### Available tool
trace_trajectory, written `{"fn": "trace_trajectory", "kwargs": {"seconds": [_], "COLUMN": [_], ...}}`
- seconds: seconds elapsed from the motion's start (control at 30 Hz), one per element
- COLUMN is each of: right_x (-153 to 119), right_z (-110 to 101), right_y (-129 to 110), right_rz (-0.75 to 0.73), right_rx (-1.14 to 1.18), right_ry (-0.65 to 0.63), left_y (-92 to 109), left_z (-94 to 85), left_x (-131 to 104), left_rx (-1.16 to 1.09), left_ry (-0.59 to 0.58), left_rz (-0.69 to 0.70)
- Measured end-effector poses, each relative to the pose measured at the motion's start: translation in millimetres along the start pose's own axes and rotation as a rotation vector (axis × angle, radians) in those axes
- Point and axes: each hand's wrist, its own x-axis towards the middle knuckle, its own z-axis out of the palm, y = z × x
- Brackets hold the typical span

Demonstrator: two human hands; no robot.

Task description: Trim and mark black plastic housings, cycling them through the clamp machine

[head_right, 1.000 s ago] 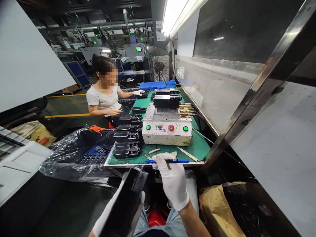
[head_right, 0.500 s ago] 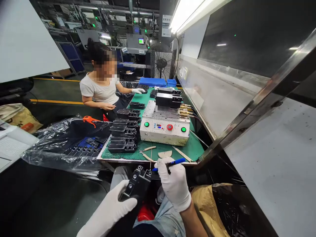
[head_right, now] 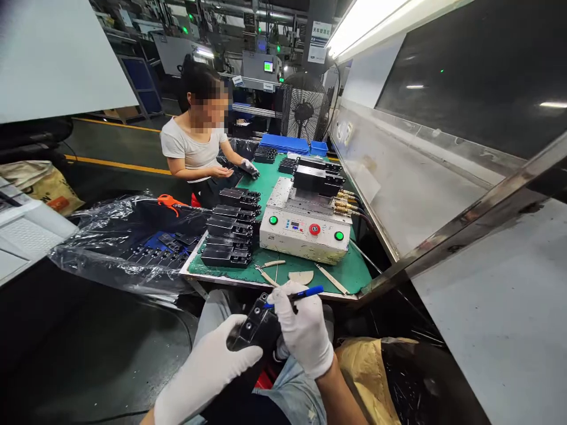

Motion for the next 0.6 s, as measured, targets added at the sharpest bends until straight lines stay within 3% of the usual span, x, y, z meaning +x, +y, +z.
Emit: {"fn": "trace_trajectory", "kwargs": {"seconds": [0.23,0.47,0.6], "right_x": [-2.2,-12.4,-13.3], "right_z": [9.8,10.9,14.8], "right_y": [0.7,-2.0,-2.3], "right_rz": [-0.167,-0.16,-0.274], "right_rx": [-0.124,0.072,-0.055], "right_ry": [-0.047,-0.149,-0.209], "left_y": [1.9,-1.1,-5.6], "left_z": [-6.6,-9.4,-10.5], "left_x": [0.6,4.5,8.2], "left_rx": [0.04,0.112,0.127], "left_ry": [0.007,0.001,-0.005], "left_rz": [-0.004,0.043,0.093]}}
